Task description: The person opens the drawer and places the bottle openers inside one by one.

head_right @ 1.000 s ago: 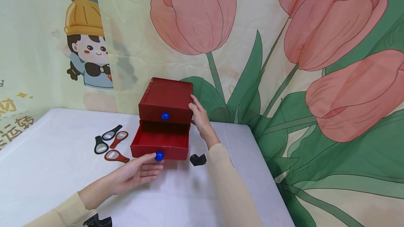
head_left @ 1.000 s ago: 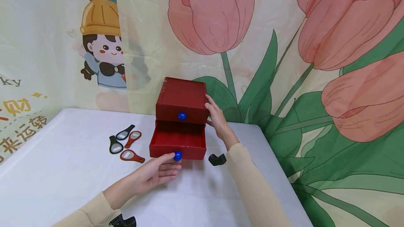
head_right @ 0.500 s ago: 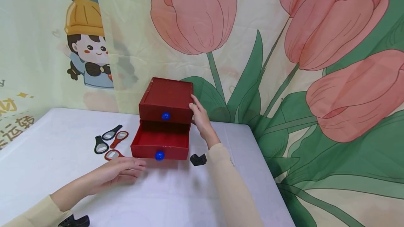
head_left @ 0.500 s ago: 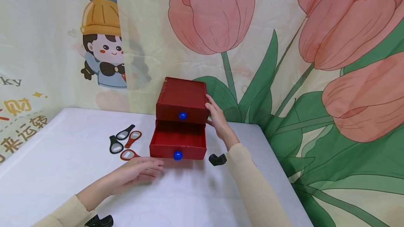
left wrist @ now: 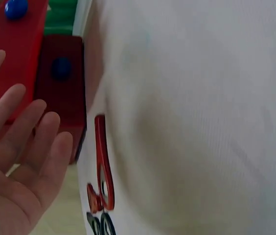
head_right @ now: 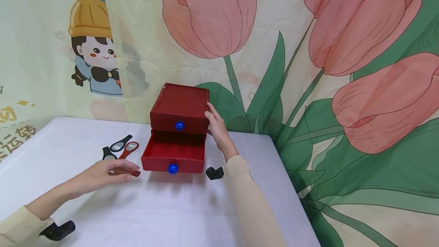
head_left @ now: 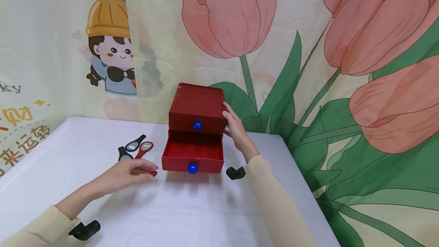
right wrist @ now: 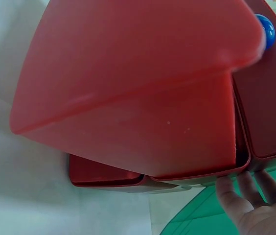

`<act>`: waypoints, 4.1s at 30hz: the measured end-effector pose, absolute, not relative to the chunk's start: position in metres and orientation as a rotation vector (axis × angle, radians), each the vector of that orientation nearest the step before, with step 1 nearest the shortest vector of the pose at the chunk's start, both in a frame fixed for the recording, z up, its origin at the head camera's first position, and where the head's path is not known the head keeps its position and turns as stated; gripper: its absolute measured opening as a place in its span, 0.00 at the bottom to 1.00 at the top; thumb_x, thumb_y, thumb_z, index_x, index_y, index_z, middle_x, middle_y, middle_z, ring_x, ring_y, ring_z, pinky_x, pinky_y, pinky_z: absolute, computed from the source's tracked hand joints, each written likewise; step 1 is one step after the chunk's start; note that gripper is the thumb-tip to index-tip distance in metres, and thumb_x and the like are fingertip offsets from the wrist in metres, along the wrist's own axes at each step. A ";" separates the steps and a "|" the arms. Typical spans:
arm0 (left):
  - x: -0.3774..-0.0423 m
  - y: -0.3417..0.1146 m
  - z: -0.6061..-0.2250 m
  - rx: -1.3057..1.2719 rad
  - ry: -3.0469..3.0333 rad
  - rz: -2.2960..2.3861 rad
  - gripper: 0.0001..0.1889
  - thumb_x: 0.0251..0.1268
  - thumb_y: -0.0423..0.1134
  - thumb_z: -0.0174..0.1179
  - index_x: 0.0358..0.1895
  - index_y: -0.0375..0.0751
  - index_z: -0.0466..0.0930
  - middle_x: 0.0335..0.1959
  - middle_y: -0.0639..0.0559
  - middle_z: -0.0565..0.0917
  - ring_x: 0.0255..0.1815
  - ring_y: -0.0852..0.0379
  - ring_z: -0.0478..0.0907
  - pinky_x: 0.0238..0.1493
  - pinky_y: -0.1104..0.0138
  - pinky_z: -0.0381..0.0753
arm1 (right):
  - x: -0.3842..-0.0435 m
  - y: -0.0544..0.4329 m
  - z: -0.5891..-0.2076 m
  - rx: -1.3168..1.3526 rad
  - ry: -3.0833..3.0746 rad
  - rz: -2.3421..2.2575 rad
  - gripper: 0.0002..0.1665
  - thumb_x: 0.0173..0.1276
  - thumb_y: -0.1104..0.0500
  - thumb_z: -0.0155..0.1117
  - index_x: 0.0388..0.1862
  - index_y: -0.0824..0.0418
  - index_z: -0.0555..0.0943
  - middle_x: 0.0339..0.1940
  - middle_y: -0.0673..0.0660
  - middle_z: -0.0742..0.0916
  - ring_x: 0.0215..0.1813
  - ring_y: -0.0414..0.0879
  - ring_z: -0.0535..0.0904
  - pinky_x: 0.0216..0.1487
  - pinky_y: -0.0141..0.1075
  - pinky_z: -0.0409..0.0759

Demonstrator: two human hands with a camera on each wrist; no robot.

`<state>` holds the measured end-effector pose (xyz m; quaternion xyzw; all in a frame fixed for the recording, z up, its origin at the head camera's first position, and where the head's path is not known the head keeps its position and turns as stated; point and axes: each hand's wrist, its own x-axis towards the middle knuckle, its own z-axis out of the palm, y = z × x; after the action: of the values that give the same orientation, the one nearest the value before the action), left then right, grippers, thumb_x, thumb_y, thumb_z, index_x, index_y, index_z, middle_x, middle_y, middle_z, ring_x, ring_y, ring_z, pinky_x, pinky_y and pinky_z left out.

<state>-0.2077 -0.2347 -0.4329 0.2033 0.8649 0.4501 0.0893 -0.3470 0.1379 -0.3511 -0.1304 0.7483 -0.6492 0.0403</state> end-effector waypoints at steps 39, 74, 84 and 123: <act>-0.263 -0.268 -0.456 1.109 2.979 0.581 0.21 0.54 0.38 0.79 0.54 0.52 0.90 0.51 0.59 0.88 0.55 0.46 0.79 0.55 0.50 0.80 | -0.346 0.134 -0.351 -0.402 2.307 -1.985 0.36 0.84 0.42 0.45 0.88 0.34 0.55 0.85 0.51 0.65 0.80 0.58 0.66 0.76 0.63 0.70; -0.262 -0.262 -0.450 1.096 2.964 0.549 0.12 0.56 0.34 0.75 0.40 0.57 0.90 0.35 0.65 0.82 0.37 0.62 0.76 0.40 0.66 0.78 | -0.344 0.134 -0.352 -0.415 2.324 -1.975 0.36 0.84 0.42 0.46 0.88 0.34 0.55 0.84 0.50 0.65 0.80 0.56 0.65 0.76 0.63 0.71; -0.260 -0.264 -0.420 1.088 3.009 0.588 0.11 0.58 0.33 0.75 0.42 0.53 0.91 0.38 0.64 0.84 0.38 0.60 0.78 0.40 0.65 0.80 | -0.346 0.136 -0.355 -0.419 2.316 -1.982 0.35 0.85 0.42 0.45 0.88 0.33 0.55 0.85 0.50 0.65 0.81 0.57 0.65 0.75 0.63 0.71; -0.258 -0.187 -0.328 1.109 3.106 0.624 0.16 0.61 0.36 0.77 0.53 0.48 0.91 0.44 0.54 0.88 0.36 0.54 0.80 0.35 0.68 0.83 | -0.348 0.138 -0.354 -0.446 2.292 -1.986 0.36 0.85 0.42 0.46 0.88 0.34 0.54 0.84 0.51 0.66 0.81 0.58 0.65 0.76 0.63 0.70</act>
<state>-0.2576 -0.1873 -0.3278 0.3285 0.9200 0.1847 -0.1074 -0.3479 0.1379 -0.3545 -0.1454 0.7472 -0.6474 0.0380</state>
